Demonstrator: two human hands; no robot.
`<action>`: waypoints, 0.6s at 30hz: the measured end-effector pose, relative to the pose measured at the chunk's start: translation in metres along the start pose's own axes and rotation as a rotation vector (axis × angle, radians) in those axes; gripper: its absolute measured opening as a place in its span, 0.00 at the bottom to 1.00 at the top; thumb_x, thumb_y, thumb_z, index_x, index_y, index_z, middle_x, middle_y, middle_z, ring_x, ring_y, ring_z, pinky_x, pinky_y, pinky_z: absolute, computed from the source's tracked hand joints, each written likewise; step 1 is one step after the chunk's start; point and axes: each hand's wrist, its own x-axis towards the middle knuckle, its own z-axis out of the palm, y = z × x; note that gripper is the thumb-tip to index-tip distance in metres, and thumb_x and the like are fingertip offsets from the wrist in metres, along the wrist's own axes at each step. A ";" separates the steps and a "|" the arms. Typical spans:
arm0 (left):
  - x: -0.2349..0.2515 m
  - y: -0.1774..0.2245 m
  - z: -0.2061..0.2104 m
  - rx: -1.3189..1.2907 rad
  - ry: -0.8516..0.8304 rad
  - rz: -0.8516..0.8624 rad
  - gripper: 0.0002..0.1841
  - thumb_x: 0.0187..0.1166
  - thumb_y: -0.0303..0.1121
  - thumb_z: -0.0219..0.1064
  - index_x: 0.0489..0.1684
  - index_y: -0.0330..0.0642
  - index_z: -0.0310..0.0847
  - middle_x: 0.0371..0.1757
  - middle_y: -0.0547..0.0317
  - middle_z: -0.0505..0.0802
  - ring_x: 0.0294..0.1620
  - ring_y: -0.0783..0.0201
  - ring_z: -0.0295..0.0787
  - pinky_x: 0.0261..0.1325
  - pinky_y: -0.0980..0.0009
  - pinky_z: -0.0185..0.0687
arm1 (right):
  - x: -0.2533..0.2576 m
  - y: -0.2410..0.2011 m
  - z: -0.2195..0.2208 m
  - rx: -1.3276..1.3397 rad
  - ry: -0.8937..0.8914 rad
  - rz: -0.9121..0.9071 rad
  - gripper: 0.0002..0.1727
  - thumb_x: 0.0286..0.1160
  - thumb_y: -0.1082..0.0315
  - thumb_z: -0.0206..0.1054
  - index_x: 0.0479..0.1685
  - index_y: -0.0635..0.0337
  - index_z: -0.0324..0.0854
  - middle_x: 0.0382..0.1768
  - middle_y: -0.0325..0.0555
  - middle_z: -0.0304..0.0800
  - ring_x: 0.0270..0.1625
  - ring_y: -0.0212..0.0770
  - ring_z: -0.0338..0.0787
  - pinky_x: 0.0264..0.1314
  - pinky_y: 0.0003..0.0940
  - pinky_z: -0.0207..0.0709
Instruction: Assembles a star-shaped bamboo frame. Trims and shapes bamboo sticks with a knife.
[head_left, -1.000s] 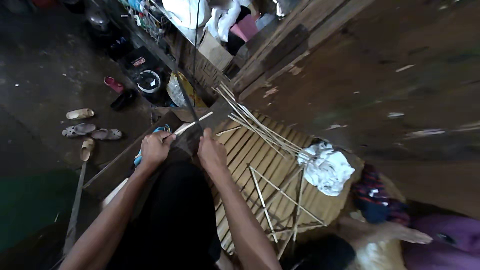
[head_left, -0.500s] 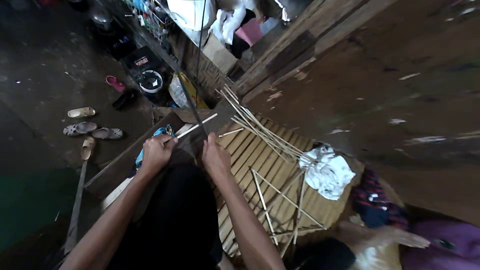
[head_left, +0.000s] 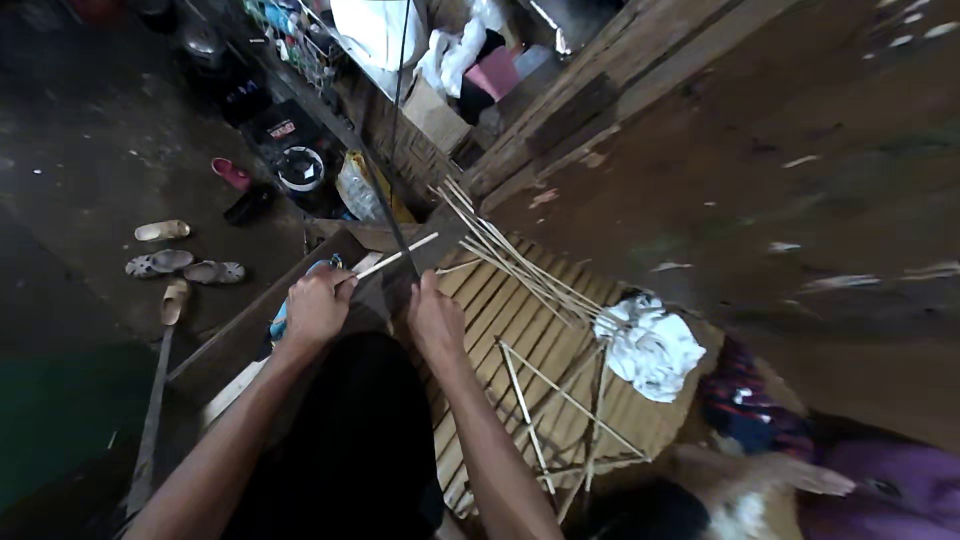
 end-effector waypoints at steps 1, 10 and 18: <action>0.001 0.000 0.000 0.012 -0.008 -0.009 0.12 0.87 0.34 0.65 0.55 0.41 0.93 0.53 0.42 0.93 0.53 0.40 0.91 0.56 0.36 0.82 | 0.002 0.003 0.004 -0.008 0.003 0.003 0.20 0.95 0.59 0.48 0.74 0.61 0.71 0.43 0.62 0.93 0.51 0.64 0.94 0.55 0.59 0.83; 0.001 -0.028 0.030 0.012 -0.105 -0.032 0.13 0.84 0.37 0.68 0.58 0.43 0.92 0.57 0.38 0.92 0.58 0.37 0.89 0.61 0.34 0.79 | 0.017 0.020 0.032 -0.059 -0.165 0.045 0.23 0.96 0.59 0.44 0.82 0.58 0.66 0.54 0.63 0.92 0.61 0.65 0.92 0.63 0.61 0.80; 0.001 -0.027 0.034 0.000 -0.065 -0.046 0.10 0.84 0.31 0.68 0.50 0.40 0.95 0.53 0.38 0.93 0.58 0.36 0.90 0.62 0.35 0.79 | 0.010 0.022 0.031 0.009 -0.129 0.036 0.24 0.96 0.57 0.44 0.82 0.57 0.68 0.54 0.63 0.93 0.60 0.64 0.92 0.64 0.60 0.80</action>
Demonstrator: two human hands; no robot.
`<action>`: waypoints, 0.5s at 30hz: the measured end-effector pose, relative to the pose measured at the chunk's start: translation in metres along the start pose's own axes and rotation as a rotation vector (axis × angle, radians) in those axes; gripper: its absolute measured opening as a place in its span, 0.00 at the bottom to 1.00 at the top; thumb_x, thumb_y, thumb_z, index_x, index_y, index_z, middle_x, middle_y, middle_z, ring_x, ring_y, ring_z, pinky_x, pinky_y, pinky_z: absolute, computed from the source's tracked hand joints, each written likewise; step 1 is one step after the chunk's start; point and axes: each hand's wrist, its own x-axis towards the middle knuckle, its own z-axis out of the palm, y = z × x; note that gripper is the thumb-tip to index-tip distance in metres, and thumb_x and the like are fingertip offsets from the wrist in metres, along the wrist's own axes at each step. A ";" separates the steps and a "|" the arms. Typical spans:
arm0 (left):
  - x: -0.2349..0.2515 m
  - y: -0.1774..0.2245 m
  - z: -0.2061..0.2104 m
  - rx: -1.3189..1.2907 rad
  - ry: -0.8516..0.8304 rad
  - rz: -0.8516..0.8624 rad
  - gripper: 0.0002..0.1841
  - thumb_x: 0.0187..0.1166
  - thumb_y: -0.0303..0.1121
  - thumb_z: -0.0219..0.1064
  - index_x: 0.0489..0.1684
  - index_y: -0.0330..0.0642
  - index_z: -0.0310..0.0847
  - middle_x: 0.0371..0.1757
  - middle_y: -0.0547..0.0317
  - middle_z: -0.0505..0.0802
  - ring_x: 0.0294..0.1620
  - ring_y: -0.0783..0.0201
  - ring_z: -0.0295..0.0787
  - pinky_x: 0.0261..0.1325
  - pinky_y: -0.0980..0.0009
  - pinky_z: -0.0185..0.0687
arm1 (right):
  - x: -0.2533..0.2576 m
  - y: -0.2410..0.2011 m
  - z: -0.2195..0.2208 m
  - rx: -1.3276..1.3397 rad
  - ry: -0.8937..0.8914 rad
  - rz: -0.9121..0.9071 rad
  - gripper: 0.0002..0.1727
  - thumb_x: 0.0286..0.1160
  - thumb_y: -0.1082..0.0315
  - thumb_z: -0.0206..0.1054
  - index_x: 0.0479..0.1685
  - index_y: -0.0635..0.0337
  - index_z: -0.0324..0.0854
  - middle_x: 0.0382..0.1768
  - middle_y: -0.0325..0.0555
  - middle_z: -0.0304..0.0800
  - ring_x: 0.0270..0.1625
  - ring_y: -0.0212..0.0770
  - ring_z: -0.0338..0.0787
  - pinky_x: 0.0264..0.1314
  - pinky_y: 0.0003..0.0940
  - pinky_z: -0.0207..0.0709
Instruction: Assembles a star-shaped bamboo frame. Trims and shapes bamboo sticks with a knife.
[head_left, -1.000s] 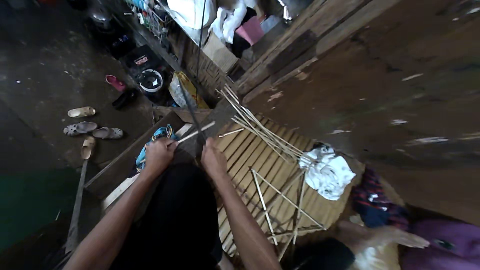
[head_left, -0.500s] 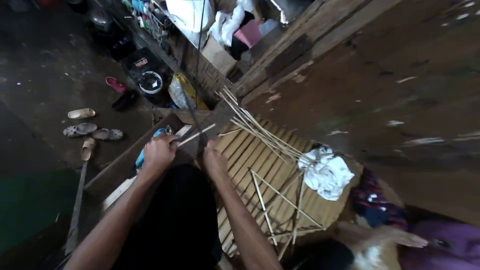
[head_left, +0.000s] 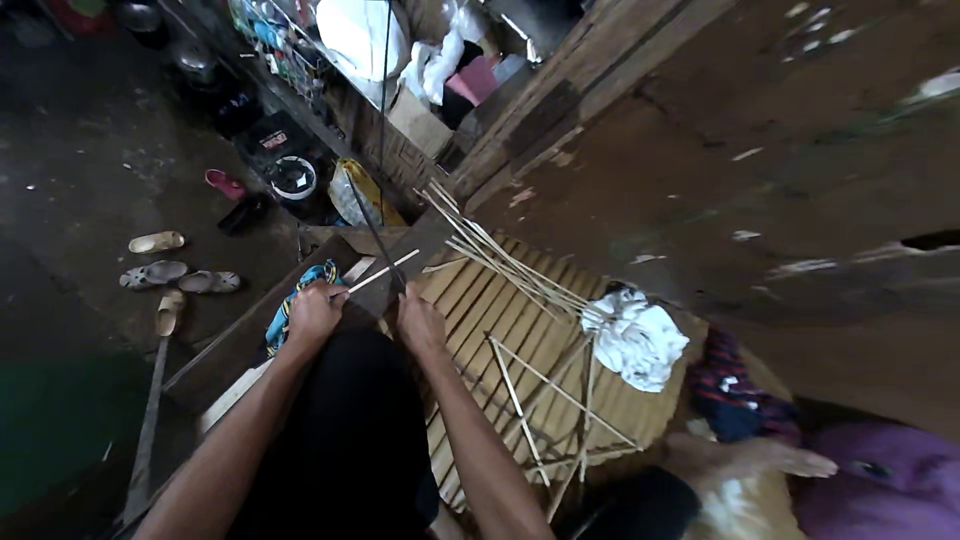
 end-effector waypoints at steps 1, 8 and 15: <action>-0.001 0.000 0.001 -0.002 0.011 0.008 0.10 0.84 0.31 0.68 0.50 0.40 0.95 0.52 0.38 0.93 0.57 0.36 0.90 0.61 0.35 0.79 | -0.002 0.002 0.000 0.027 0.005 -0.006 0.25 0.97 0.57 0.45 0.83 0.57 0.67 0.54 0.63 0.92 0.61 0.65 0.91 0.66 0.60 0.79; -0.004 0.005 -0.003 0.014 0.017 0.041 0.09 0.83 0.30 0.69 0.49 0.40 0.95 0.51 0.38 0.93 0.55 0.37 0.90 0.60 0.35 0.80 | -0.017 0.004 -0.001 0.076 0.055 0.025 0.23 0.96 0.57 0.46 0.80 0.57 0.71 0.53 0.62 0.93 0.58 0.64 0.93 0.62 0.60 0.81; -0.003 0.012 -0.007 -0.016 0.029 0.093 0.08 0.82 0.30 0.69 0.48 0.41 0.96 0.51 0.40 0.94 0.55 0.39 0.91 0.60 0.36 0.80 | -0.036 0.011 0.003 0.179 0.269 -0.009 0.20 0.94 0.60 0.52 0.69 0.64 0.80 0.45 0.64 0.94 0.51 0.66 0.94 0.56 0.61 0.82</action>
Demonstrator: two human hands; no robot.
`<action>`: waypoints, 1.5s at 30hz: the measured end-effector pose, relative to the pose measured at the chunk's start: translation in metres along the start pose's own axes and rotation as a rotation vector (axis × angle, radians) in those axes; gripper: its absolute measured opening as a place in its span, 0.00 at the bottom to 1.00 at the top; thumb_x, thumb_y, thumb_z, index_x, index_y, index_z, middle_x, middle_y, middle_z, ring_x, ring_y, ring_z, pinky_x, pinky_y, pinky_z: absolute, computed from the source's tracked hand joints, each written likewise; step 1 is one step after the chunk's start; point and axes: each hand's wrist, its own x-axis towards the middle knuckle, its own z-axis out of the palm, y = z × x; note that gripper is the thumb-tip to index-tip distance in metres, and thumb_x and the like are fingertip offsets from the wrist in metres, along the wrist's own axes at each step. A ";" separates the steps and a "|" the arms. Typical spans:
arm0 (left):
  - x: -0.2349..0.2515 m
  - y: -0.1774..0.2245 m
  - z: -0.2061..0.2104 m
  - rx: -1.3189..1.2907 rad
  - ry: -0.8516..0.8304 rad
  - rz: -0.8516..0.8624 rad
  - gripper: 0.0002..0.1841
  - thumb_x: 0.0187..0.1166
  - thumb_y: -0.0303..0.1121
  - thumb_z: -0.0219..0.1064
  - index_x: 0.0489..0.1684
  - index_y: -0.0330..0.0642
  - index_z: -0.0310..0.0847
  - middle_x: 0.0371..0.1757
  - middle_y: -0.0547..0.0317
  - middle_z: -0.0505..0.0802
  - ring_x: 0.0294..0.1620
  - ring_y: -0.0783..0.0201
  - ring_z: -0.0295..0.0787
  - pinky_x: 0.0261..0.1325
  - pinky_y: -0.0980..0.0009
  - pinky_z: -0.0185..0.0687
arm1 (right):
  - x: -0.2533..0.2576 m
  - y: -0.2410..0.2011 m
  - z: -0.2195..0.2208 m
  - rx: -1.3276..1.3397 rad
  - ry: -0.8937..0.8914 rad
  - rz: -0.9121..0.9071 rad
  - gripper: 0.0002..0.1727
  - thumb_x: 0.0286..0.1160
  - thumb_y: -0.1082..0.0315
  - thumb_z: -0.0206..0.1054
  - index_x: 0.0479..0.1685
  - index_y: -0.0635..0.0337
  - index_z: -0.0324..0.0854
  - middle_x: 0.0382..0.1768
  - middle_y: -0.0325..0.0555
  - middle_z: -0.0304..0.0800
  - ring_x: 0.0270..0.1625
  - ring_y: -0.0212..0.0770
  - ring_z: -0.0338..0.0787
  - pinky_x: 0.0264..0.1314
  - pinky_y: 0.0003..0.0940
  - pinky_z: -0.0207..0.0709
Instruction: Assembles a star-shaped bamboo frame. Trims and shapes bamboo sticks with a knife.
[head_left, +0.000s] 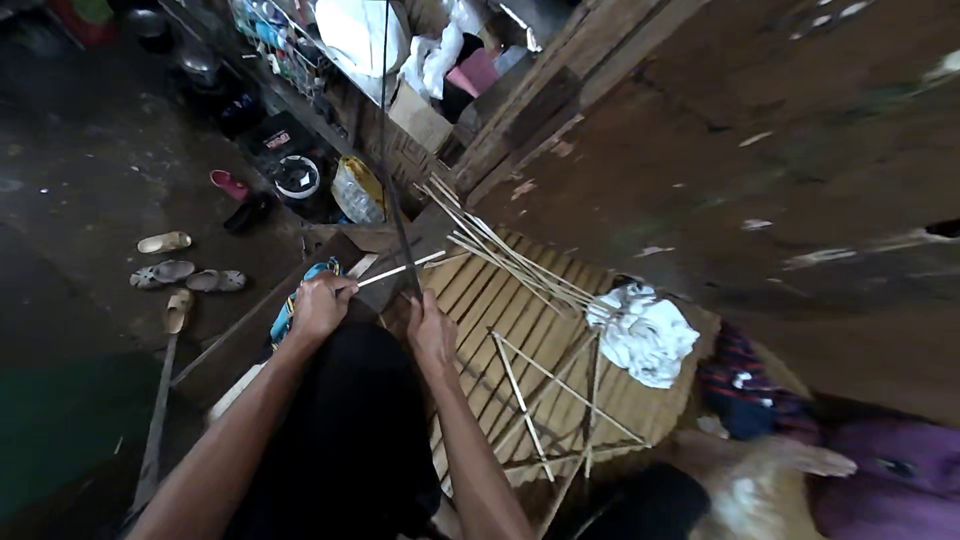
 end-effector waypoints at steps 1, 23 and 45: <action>0.000 0.001 0.000 -0.006 0.001 0.014 0.08 0.82 0.30 0.70 0.48 0.40 0.96 0.50 0.40 0.94 0.55 0.40 0.91 0.60 0.37 0.80 | -0.003 0.003 0.001 0.013 0.034 -0.003 0.19 0.93 0.60 0.53 0.67 0.64 0.81 0.43 0.64 0.94 0.49 0.66 0.95 0.54 0.62 0.83; 0.006 0.018 -0.001 -0.030 -0.049 -0.009 0.08 0.83 0.30 0.70 0.49 0.41 0.95 0.50 0.41 0.94 0.56 0.40 0.91 0.62 0.36 0.79 | -0.002 0.010 0.010 0.153 0.170 0.048 0.15 0.89 0.62 0.60 0.61 0.62 0.84 0.32 0.61 0.93 0.39 0.64 0.94 0.46 0.61 0.83; -0.003 -0.035 -0.013 -0.060 -0.084 -0.126 0.11 0.86 0.31 0.66 0.56 0.39 0.92 0.57 0.40 0.93 0.58 0.39 0.90 0.64 0.35 0.79 | 0.040 -0.030 -0.007 -0.170 -0.227 -0.059 0.21 0.94 0.55 0.51 0.73 0.59 0.75 0.46 0.63 0.93 0.54 0.66 0.93 0.54 0.62 0.81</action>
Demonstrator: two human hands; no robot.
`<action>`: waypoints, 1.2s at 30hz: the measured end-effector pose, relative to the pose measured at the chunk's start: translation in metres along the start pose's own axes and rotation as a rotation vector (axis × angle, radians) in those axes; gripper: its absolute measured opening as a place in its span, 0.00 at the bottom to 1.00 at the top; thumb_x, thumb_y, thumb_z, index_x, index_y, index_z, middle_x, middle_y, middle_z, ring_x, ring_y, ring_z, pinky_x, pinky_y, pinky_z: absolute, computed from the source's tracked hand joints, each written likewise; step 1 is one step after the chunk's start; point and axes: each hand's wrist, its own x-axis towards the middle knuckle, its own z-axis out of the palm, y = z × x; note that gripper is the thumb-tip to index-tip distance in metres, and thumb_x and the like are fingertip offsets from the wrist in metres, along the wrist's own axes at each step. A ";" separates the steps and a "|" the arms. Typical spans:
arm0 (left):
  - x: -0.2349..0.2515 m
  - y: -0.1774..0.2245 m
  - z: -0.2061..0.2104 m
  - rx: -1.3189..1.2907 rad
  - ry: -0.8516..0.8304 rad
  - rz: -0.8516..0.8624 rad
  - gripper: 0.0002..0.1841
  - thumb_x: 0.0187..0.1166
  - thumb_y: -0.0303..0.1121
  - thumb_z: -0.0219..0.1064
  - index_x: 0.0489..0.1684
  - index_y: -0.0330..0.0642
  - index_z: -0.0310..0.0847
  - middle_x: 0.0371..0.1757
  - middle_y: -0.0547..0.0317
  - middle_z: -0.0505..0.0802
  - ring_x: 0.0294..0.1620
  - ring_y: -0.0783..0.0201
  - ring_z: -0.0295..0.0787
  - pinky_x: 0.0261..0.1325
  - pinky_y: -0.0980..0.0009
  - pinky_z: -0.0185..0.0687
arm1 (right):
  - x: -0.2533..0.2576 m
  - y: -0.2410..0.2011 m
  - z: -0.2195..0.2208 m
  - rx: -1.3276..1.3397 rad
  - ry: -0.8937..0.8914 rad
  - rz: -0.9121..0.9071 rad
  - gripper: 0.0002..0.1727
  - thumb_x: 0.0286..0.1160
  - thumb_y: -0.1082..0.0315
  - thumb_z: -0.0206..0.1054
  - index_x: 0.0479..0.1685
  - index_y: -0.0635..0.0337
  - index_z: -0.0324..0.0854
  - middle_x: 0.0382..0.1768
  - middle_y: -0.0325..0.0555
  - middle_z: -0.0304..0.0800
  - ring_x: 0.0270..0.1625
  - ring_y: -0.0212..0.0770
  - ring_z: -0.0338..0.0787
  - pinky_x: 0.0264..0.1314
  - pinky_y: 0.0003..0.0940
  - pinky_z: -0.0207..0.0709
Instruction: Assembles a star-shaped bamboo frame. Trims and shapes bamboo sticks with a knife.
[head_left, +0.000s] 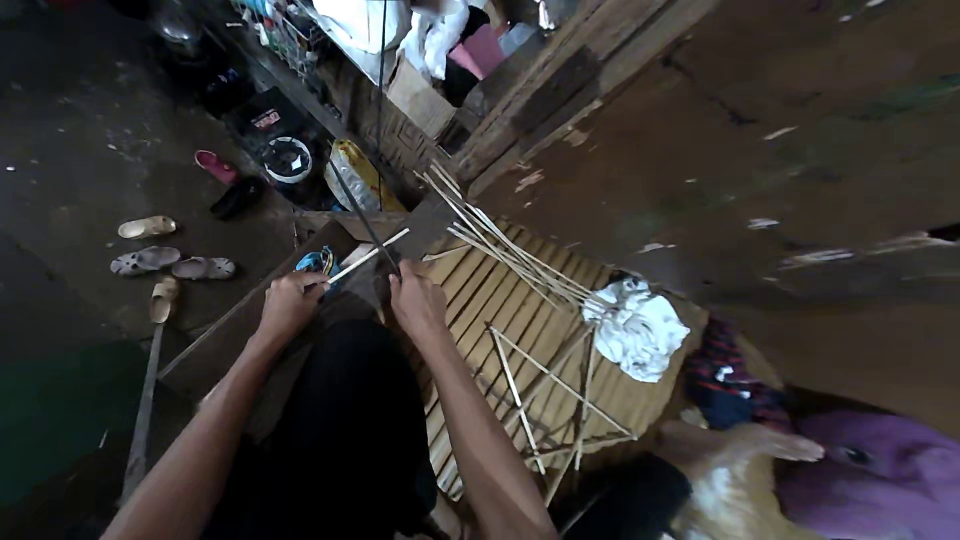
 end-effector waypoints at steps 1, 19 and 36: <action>-0.001 0.000 0.001 -0.017 0.009 -0.003 0.10 0.86 0.31 0.66 0.55 0.39 0.92 0.56 0.40 0.93 0.57 0.39 0.90 0.63 0.36 0.79 | 0.001 -0.001 -0.002 -0.034 -0.021 0.005 0.22 0.95 0.55 0.50 0.74 0.58 0.75 0.47 0.63 0.93 0.55 0.66 0.92 0.56 0.62 0.81; -0.022 0.011 0.014 -0.006 -0.001 -0.075 0.13 0.87 0.35 0.65 0.58 0.41 0.93 0.55 0.39 0.92 0.59 0.39 0.89 0.64 0.37 0.80 | 0.003 -0.008 -0.021 -0.350 -0.138 -0.008 0.23 0.97 0.56 0.44 0.79 0.56 0.69 0.48 0.62 0.93 0.56 0.64 0.93 0.59 0.59 0.80; -0.033 0.013 -0.004 -0.026 -0.003 -0.114 0.14 0.88 0.29 0.61 0.60 0.36 0.90 0.56 0.37 0.92 0.61 0.37 0.89 0.68 0.38 0.77 | 0.000 -0.025 -0.028 -0.360 -0.148 -0.003 0.23 0.96 0.55 0.45 0.79 0.55 0.70 0.48 0.62 0.92 0.57 0.65 0.92 0.59 0.61 0.80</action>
